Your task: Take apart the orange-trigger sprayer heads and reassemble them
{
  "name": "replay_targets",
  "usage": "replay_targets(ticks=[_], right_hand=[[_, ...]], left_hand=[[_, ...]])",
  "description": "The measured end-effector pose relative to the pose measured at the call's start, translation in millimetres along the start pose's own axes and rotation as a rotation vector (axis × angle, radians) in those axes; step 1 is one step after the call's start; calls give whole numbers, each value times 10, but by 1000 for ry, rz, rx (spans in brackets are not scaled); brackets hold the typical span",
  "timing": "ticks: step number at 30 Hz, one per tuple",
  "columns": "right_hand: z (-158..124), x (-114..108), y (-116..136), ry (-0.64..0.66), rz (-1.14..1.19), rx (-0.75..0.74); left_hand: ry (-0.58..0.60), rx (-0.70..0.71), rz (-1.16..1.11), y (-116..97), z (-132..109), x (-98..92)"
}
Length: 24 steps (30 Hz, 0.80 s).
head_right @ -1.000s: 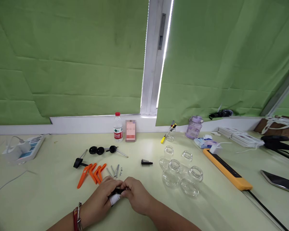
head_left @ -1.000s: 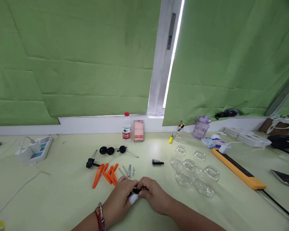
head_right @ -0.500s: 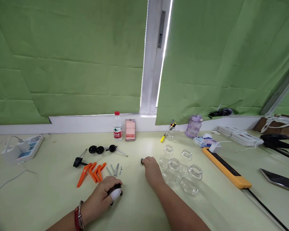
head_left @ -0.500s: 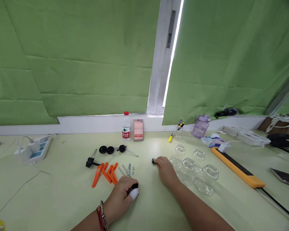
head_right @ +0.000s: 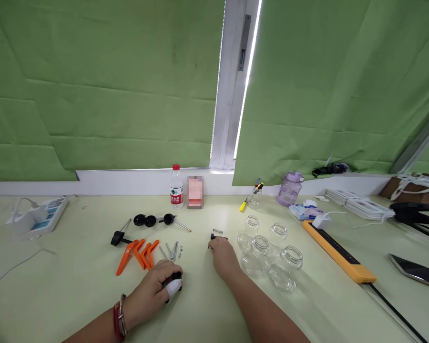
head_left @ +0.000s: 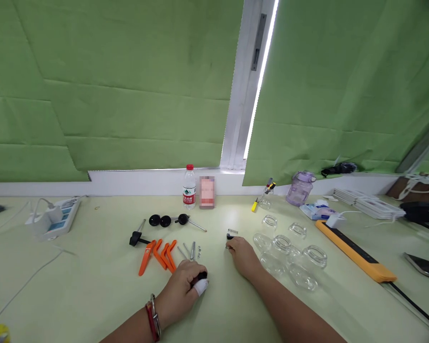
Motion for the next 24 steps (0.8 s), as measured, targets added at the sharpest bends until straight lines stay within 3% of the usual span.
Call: replay_targets(ticks=[10, 15, 24], right_hand=[[-152, 160, 404, 101, 124, -156], [-179, 213, 566, 136, 53, -230], [-182, 265, 596, 161, 43, -252]], left_hand=[[15, 12, 40, -19, 6, 4], [19, 23, 51, -12, 6, 8], [35, 40, 68, -11, 13, 24]])
Point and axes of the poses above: each hand's wrist, its own z-axis towards the middle knuckle, its own x-axis out of the palm, y = z × x, the point moved 7 cm from there along z, towards the middle knuckle, and after that the axes turned 2 degrees about x, right-handed, at the moved point
